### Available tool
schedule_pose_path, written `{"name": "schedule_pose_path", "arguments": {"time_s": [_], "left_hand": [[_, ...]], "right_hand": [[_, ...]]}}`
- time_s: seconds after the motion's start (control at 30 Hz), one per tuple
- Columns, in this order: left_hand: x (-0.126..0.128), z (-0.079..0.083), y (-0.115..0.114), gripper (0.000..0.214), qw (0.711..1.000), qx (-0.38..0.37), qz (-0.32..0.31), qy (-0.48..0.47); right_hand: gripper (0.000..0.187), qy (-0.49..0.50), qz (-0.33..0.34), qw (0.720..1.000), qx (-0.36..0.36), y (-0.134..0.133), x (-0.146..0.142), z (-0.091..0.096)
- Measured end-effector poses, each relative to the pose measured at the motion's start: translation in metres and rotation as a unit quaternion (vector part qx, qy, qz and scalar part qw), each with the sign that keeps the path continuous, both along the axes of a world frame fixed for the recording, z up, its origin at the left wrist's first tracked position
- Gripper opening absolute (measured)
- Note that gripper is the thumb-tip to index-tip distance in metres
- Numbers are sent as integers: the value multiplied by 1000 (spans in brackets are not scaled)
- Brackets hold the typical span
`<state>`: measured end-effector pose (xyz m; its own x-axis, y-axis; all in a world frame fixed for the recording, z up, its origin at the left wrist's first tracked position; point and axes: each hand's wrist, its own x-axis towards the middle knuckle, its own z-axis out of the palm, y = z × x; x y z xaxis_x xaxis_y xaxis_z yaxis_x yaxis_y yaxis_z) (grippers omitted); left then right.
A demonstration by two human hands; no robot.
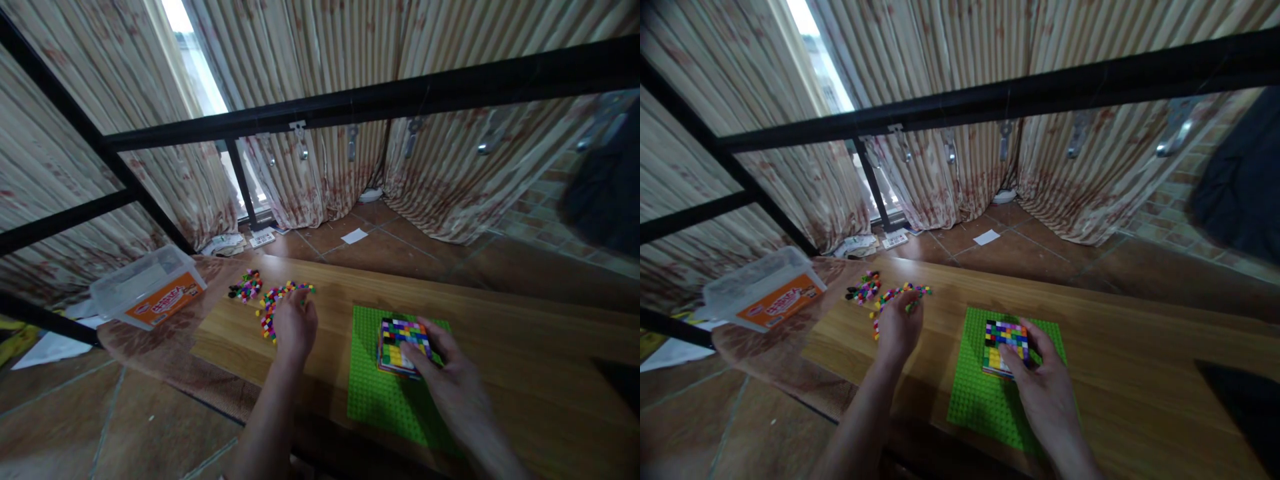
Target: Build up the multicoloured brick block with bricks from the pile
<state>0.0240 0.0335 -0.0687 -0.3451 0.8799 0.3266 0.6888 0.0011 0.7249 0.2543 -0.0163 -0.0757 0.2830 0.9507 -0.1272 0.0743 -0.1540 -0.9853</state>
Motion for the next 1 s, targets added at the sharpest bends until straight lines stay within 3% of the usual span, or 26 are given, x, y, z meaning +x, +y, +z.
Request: {"name": "schedule_pose_path", "arguments": {"time_s": [0.07, 0.2, 0.37, 0.8, 0.9, 1.0], "left_hand": [[-18, 0, 8, 28, 988, -59, 71, 122], [-33, -5, 19, 30, 956, -136, 95, 243], [-29, -12, 24, 29, 950, -152, 101, 253], [-25, -10, 19, 25, 936, -190, 88, 284], [-27, -7, 18, 22, 947, -157, 71, 273], [-24, -2, 12, 18, 977, -76, 26, 195]], "right_hand": [[68, 5, -2, 1000, 1, -1, 0, 0], [64, 28, -4, 1000, 4, -1, 3, -2], [61, 23, -18, 1000, -8, 1, 8, -5], [54, 28, -27, 999, 13, 0, 8, -1], [53, 19, -34, 999, 16, 1, 8, -2], [51, -1, -60, 998, 37, 1, 9, -1]]}}
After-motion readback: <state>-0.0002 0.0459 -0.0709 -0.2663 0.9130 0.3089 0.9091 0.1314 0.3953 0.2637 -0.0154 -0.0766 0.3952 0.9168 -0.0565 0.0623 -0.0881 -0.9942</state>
